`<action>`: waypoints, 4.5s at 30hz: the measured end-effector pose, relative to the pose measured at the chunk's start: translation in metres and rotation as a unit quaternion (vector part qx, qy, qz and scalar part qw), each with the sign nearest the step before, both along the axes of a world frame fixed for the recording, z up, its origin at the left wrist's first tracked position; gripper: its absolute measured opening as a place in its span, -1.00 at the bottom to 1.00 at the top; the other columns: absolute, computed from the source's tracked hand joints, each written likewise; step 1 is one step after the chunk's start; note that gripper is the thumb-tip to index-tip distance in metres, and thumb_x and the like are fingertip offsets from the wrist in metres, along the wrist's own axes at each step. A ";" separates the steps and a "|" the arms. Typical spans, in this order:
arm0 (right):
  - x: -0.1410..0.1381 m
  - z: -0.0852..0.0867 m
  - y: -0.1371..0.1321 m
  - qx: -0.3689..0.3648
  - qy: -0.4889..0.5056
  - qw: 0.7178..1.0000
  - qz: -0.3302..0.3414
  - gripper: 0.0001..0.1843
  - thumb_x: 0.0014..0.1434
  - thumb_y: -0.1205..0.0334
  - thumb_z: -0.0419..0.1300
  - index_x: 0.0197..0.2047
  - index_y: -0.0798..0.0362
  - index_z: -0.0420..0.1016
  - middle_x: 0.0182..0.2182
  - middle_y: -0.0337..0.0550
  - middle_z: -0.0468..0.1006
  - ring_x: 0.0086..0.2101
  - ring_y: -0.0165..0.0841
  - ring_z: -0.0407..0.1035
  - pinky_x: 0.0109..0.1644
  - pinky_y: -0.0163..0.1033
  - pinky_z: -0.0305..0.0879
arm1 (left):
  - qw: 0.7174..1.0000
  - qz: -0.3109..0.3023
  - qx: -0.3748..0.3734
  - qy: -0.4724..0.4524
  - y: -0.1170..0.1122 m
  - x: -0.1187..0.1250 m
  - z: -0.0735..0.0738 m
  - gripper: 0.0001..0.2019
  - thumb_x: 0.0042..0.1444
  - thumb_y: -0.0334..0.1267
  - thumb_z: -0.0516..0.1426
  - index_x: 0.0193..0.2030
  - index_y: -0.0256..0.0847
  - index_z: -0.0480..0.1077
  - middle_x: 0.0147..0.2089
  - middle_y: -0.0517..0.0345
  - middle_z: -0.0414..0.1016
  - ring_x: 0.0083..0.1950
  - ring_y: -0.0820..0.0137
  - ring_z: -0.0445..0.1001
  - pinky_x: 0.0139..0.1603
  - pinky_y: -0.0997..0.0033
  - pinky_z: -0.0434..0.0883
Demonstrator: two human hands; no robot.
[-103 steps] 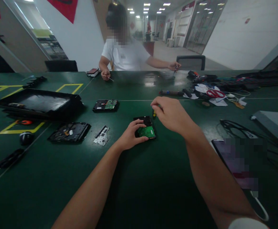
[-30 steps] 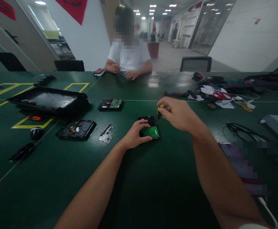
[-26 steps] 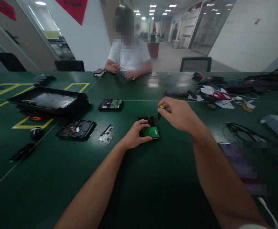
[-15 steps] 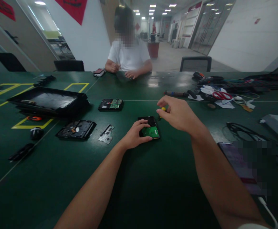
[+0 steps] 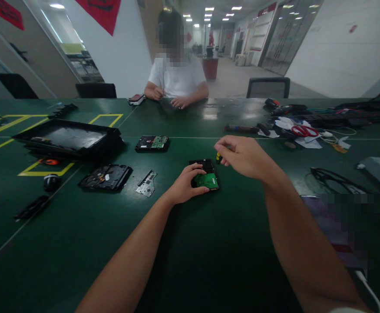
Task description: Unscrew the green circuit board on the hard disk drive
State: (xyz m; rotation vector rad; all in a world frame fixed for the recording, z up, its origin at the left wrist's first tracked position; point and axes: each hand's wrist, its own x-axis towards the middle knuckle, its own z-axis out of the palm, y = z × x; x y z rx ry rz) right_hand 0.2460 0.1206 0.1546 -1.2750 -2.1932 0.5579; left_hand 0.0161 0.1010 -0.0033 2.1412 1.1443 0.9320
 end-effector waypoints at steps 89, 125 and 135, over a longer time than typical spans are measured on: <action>0.010 -0.012 0.020 -0.288 0.321 0.898 0.083 -0.84 0.23 0.24 0.38 -0.13 0.04 0.56 -0.30 -0.20 0.60 -0.46 -0.45 0.44 -0.46 -0.34 0.30 | 1.000 -0.001 -0.008 0.004 0.001 -0.001 0.001 -0.43 0.14 -0.05 0.44 0.27 -0.03 0.49 0.46 -0.09 0.35 0.59 -0.01 0.18 0.60 -0.18 0.17; 0.008 -0.013 0.021 -0.267 0.263 0.924 0.077 -0.81 0.38 0.19 0.26 -0.04 0.04 0.68 -0.25 -0.13 0.60 -0.44 -0.44 0.41 -0.44 -0.35 0.32 | 1.000 -0.006 -0.005 0.012 0.002 -0.002 -0.002 -0.42 0.15 -0.04 0.43 0.28 -0.07 0.48 0.47 -0.12 0.33 0.59 0.00 0.16 0.59 -0.16 0.17; 0.010 -0.016 0.024 -0.202 0.204 0.957 0.042 -0.89 0.25 0.18 0.39 -0.23 0.04 0.63 -0.41 -0.22 0.54 -0.45 -0.44 0.33 -0.43 -0.33 0.23 | 1.000 -0.006 -0.002 0.013 0.002 -0.003 -0.002 -0.42 0.16 -0.04 0.42 0.28 -0.10 0.47 0.47 -0.13 0.33 0.59 0.01 0.16 0.60 -0.14 0.17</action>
